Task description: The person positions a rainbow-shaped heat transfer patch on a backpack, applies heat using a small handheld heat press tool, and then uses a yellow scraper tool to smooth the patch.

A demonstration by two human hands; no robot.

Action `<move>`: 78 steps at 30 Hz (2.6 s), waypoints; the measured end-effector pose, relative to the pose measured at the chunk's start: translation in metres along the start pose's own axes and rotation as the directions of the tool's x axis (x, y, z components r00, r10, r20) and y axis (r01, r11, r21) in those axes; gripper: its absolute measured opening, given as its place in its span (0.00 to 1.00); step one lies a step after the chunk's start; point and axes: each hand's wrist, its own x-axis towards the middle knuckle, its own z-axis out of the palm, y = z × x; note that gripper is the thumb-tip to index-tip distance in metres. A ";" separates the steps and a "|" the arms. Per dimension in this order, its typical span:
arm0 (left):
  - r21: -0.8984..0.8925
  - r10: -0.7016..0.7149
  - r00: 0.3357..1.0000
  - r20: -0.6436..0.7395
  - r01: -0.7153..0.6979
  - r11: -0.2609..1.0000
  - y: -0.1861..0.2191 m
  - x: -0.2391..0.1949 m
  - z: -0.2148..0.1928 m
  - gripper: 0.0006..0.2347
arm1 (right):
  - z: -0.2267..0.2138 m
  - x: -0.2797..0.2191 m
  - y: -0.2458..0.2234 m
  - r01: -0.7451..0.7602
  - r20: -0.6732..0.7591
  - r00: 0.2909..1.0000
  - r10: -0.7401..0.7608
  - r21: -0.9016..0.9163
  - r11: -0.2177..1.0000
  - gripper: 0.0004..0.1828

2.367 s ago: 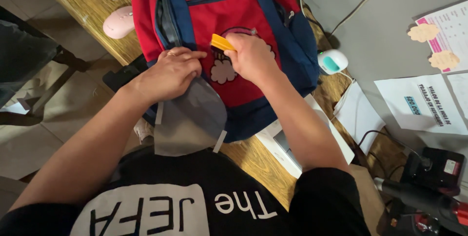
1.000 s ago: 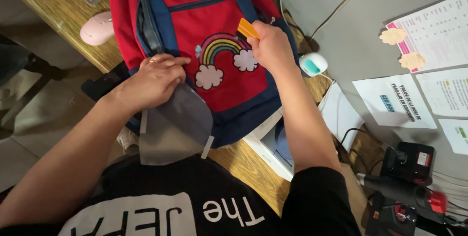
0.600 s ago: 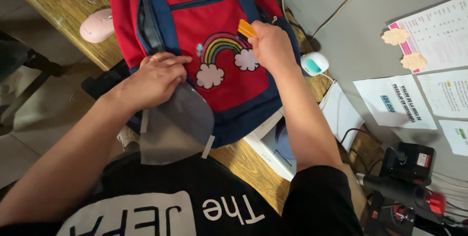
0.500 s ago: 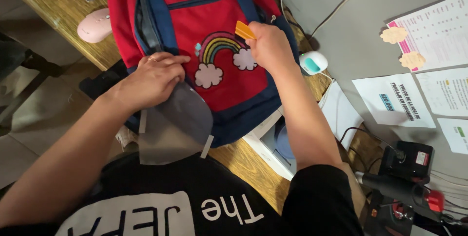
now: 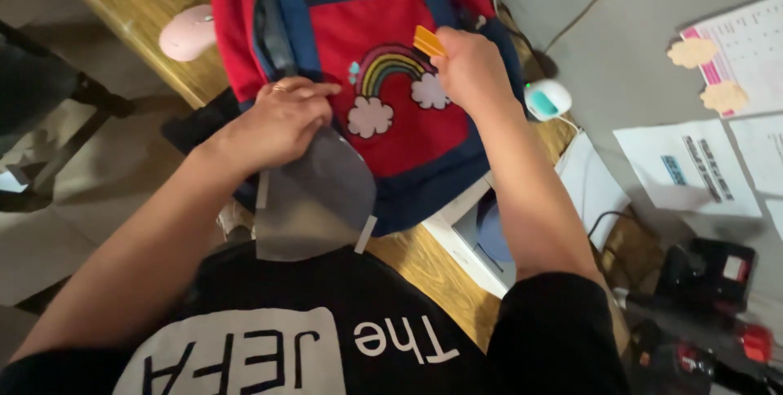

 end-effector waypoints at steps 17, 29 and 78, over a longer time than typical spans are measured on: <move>0.002 -0.011 0.999 0.029 0.011 1.000 0.000 0.000 0.000 0.07 | -0.003 0.004 0.003 0.008 0.010 1.000 -0.008 -0.004 1.000 0.07; 0.006 -0.030 0.998 0.048 0.030 1.000 0.003 0.001 -0.001 0.07 | 0.001 0.005 0.009 0.030 -0.016 0.999 -0.030 0.024 0.999 0.08; 0.103 -0.019 0.997 -0.075 0.027 0.994 0.000 0.000 0.005 0.04 | 0.051 -0.267 0.131 -0.461 -0.361 0.600 0.714 0.573 0.678 0.29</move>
